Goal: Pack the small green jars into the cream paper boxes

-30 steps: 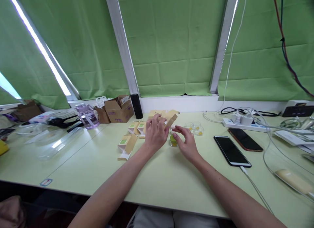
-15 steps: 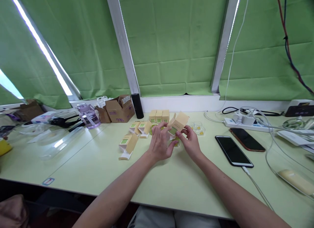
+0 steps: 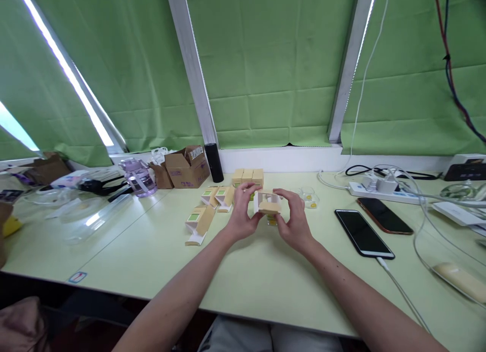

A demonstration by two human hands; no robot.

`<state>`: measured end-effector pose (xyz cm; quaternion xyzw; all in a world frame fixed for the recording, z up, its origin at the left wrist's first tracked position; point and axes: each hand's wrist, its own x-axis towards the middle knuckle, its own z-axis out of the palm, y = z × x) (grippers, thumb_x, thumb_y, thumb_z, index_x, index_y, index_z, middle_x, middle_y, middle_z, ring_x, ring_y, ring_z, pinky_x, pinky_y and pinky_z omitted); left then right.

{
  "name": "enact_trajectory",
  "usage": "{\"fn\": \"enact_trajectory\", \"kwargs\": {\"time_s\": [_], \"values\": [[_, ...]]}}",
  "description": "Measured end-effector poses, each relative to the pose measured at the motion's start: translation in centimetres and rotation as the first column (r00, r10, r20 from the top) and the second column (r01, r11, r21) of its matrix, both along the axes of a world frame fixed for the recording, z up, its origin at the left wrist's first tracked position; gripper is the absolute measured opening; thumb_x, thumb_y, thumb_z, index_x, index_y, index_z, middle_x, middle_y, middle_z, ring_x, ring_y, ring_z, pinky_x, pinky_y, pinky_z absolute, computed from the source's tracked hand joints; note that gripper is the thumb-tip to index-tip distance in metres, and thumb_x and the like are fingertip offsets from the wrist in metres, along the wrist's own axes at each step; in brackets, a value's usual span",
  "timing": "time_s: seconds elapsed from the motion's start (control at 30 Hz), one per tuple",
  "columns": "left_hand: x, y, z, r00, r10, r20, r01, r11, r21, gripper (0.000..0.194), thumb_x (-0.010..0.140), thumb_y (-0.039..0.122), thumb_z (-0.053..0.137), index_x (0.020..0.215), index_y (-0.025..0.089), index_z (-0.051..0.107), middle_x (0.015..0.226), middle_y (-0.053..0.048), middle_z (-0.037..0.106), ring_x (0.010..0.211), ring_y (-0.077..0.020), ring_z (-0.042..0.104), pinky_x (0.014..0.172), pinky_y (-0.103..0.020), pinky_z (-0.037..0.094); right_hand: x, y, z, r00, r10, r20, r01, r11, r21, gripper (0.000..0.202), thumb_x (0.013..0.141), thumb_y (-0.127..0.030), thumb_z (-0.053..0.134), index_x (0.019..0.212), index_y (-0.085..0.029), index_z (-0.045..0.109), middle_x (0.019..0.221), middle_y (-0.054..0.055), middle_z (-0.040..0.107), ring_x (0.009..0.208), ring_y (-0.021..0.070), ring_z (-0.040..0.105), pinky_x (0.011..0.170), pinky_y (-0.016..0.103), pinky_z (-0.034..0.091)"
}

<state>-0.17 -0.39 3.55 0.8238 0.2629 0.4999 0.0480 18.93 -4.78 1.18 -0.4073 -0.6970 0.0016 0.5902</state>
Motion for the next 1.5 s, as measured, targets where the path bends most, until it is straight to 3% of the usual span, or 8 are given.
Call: {"fn": "enact_trajectory", "kwargs": {"time_s": [0.2,0.47,0.7,0.9,1.03,1.13,1.27,1.5], "values": [[-0.2,0.6,-0.8,0.997,0.082,0.014,-0.083,0.986,0.146,0.054,0.080,0.025,0.077,0.130,0.026,0.054,0.139,-0.017,0.045,0.136,-0.0342,0.047,0.106,-0.053,0.049,0.2,0.0,-0.1,0.996,-0.041,0.084,0.036,0.998,0.061,0.052,0.087,-0.013,0.050,0.137,-0.030,0.050,0.147,0.012,0.055,0.139,0.0327,0.052,0.109,0.058,0.043],[-0.7,0.6,-1.2,0.965,0.264,0.003,-0.256,0.935,0.246,0.050,0.078,0.028,0.079,0.120,0.027,0.053,0.139,-0.017,0.046,0.133,-0.0357,0.047,0.103,-0.057,0.049,0.8,1.3,-1.3,0.986,-0.167,0.007,0.167,0.986,-0.022,0.050,0.087,-0.018,0.054,0.136,-0.026,0.048,0.135,0.014,0.058,0.130,0.0347,0.052,0.107,0.059,0.043],[-0.9,0.5,-1.5,0.966,0.257,0.028,-0.251,0.906,0.339,0.040,0.082,0.033,0.076,0.113,0.028,0.052,0.136,-0.016,0.048,0.132,-0.0348,0.050,0.105,-0.057,0.047,1.0,1.9,-2.0,0.974,-0.227,-0.024,0.223,0.969,-0.104,0.043,0.085,-0.017,0.055,0.128,-0.025,0.053,0.128,0.013,0.063,0.122,0.0345,0.053,0.104,0.058,0.042],[-0.3,0.2,-0.7,0.978,0.177,0.107,-0.198,0.953,0.228,0.062,0.077,0.057,0.081,0.119,0.025,0.050,0.140,-0.019,0.048,0.135,-0.0380,0.051,0.107,-0.059,0.047,1.1,1.9,-1.9,0.973,-0.228,-0.021,0.226,0.970,-0.092,0.045,0.084,-0.017,0.056,0.127,-0.025,0.053,0.127,0.012,0.063,0.123,0.0346,0.053,0.105,0.057,0.041],[0.0,0.4,-0.3,0.953,0.106,0.284,-0.133,0.988,0.079,0.049,0.086,0.048,0.077,0.121,0.024,0.051,0.136,-0.018,0.054,0.136,-0.0345,0.054,0.109,-0.055,0.049,1.2,1.9,-1.9,0.975,-0.220,-0.013,0.218,0.972,-0.092,0.043,0.085,-0.018,0.057,0.127,-0.025,0.053,0.127,0.012,0.063,0.122,0.0343,0.053,0.105,0.057,0.041],[0.1,0.9,-0.6,0.898,0.047,0.437,-0.015,0.997,-0.076,0.055,0.085,0.044,0.080,0.127,0.022,0.053,0.135,-0.017,0.057,0.134,-0.0315,0.056,0.106,-0.048,0.053,1.2,1.8,-1.8,0.977,-0.214,-0.013,0.211,0.972,-0.101,0.042,0.086,-0.020,0.057,0.127,-0.025,0.053,0.127,0.012,0.063,0.121,0.0341,0.054,0.105,0.057,0.041],[0.1,1.7,-1.0,0.810,-0.004,0.586,0.200,0.942,-0.271,0.058,0.084,0.052,0.080,0.127,0.019,0.057,0.121,-0.013,0.066,0.117,-0.0263,0.065,0.102,-0.041,0.054,1.1,1.7,-1.7,0.977,-0.211,-0.022,0.208,0.973,-0.099,0.040,0.086,-0.021,0.056,0.126,-0.026,0.053,0.127,0.012,0.063,0.121,0.0340,0.054,0.105,0.057,0.040],[0.3,2.5,-1.3,0.735,-0.008,0.678,0.379,0.833,-0.402,0.077,0.083,0.057,0.082,0.143,0.021,0.051,0.115,-0.011,0.070,0.112,-0.0240,0.069,0.098,-0.037,0.054,1.0,1.6,-1.6,0.987,-0.158,-0.033,0.155,0.984,-0.091,0.042,0.088,-0.021,0.056,0.129,-0.026,0.052,0.128,0.011,0.062,0.120,0.0326,0.056,0.106,0.057,0.042]]}}
